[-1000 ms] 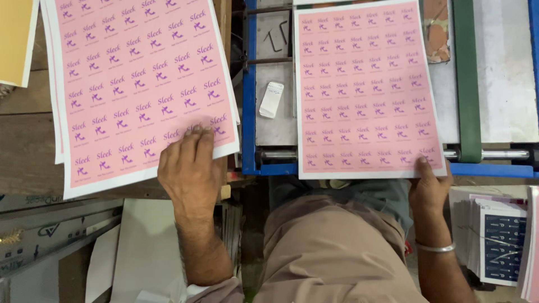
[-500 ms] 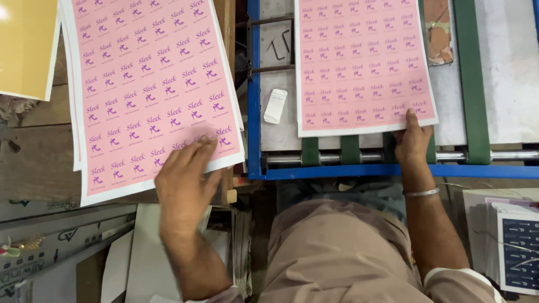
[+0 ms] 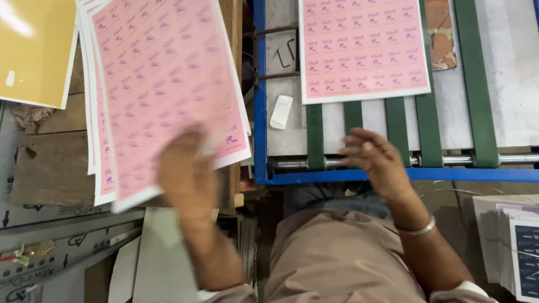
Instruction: The person repeatedly picks up sheets of pink stickers from a stack and feeds them one by one into a blue and green machine. The person handles the sheets with both hands, aligning them before insertion. The process is continuous throughout the clip.
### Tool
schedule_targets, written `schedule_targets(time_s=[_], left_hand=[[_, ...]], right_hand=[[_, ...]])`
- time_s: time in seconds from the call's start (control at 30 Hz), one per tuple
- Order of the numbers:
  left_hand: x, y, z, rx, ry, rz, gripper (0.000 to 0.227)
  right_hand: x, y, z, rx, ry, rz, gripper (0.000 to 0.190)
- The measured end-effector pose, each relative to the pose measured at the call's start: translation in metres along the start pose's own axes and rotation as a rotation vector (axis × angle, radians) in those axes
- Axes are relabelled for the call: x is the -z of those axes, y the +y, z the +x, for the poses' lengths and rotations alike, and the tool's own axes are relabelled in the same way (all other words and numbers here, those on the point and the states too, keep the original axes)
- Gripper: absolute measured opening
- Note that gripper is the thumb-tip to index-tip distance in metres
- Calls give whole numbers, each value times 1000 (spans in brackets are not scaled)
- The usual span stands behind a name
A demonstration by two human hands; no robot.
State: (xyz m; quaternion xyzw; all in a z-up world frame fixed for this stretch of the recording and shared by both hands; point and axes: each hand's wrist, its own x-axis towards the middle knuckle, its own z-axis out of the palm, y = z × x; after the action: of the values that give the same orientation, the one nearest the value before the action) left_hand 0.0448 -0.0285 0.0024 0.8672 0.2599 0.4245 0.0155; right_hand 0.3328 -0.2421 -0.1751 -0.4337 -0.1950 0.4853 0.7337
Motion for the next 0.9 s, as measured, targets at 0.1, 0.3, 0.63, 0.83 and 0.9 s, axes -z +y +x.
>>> schedule_targets(time_s=[0.1, 0.3, 0.63, 0.83, 0.9], left_hand=[[-36, 63, -14, -14, -446, 116, 52], [-19, 126, -12, -173, -531, -33, 54], [2, 30, 5, -25, -449, 356, 45], [1, 20, -4, 18, -384, 288, 33], [1, 21, -6, 45, -382, 264, 36]], right_hand=[[-49, -3, -7, -3, -474, 181, 53], [-69, 1, 3, -84, 146, 242, 49], [100, -9, 13, 263, 749, 11, 44], [122, 39, -53, 361, 733, -19, 41], [115, 57, -73, 340, 736, -46, 39]])
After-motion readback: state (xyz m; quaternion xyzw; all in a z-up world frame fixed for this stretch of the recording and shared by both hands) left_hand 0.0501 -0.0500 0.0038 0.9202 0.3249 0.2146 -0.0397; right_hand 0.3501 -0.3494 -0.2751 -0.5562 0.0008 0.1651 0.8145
